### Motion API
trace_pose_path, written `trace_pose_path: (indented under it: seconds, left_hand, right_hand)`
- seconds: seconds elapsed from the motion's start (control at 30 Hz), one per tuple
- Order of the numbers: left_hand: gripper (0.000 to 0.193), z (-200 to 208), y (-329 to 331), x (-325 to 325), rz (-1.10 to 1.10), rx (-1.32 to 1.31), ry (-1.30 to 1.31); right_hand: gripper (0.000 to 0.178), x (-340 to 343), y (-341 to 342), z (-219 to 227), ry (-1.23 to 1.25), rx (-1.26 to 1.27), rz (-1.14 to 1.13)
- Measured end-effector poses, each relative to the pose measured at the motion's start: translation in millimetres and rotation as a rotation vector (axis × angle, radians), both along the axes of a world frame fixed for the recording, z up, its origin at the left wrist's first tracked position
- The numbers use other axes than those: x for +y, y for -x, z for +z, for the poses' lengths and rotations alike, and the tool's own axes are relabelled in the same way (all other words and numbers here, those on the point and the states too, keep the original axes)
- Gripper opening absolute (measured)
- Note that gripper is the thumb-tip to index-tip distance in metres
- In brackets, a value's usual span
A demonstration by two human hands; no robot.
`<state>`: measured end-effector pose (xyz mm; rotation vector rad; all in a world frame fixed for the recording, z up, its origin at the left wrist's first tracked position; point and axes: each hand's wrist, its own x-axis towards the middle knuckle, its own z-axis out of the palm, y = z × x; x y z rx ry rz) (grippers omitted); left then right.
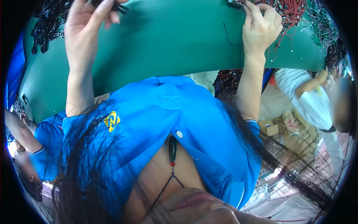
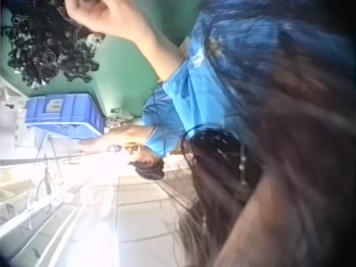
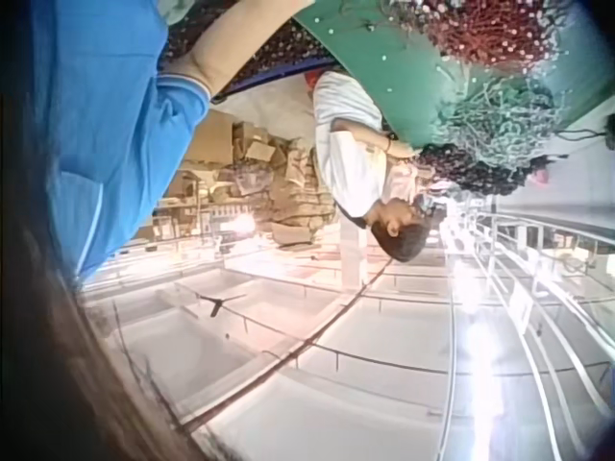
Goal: Assembling small black electronic components onto red and green wired strands.
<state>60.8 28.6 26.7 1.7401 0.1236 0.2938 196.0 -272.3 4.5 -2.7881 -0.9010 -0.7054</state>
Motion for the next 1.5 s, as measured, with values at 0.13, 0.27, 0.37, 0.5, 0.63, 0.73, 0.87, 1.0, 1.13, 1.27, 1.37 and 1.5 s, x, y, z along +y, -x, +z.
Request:
trace_pose_path:
  seconds: [0.13,0.27,0.37,0.5,0.63,0.73,0.87,1.0,1.13,1.27,1.37,1.5]
  left_hand:
    - [0.027,6,-4,-31,-0.136,0.289,0.579]
    - [0.037,-11,3,-51,-0.332,0.31,0.396]
    - [0.034,-23,9,-55,-0.376,0.373,0.41]
    - [0.031,-24,5,-68,-0.364,0.354,0.455]
    - [0.028,-28,3,-71,-0.389,0.319,0.423]
    - [0.027,-24,6,-68,-0.374,0.341,0.402]
    - [0.027,-36,8,-75,-0.381,0.336,0.447]
    - [0.025,-28,11,-78,-0.314,0.288,0.462]
    - [0.024,-29,15,-81,-0.278,0.251,0.356]
    - [0.02,-27,12,-80,-0.249,0.278,0.26]
    - [0.019,-26,13,-78,-0.266,0.271,0.083]
    - [0.017,-23,13,-75,-0.231,0.285,0.142]
  right_hand:
    - [0.01,-6,5,0,0.01,-0.217,0.032]
    - [0.012,-3,9,20,-0.227,-0.144,0.234]
    - [0.011,4,23,14,-0.481,-0.042,0.37]
    - [0.012,26,39,10,-0.509,0.127,0.398]
    - [0.013,44,62,8,-0.524,0.28,0.412]
    - [0.013,58,79,16,-0.581,0.306,0.456]
    - [0.01,53,83,-9,-0.548,0.398,0.376]
    - [0.007,53,86,-6,-0.539,0.389,0.298]
    - [0.006,54,89,-2,-0.596,0.508,0.293]
    - [0.006,54,88,-1,-0.603,0.558,0.338]
    - [0.006,52,86,-2,-0.59,0.586,0.324]
    - [0.007,31,56,5,-0.583,0.165,0.074]
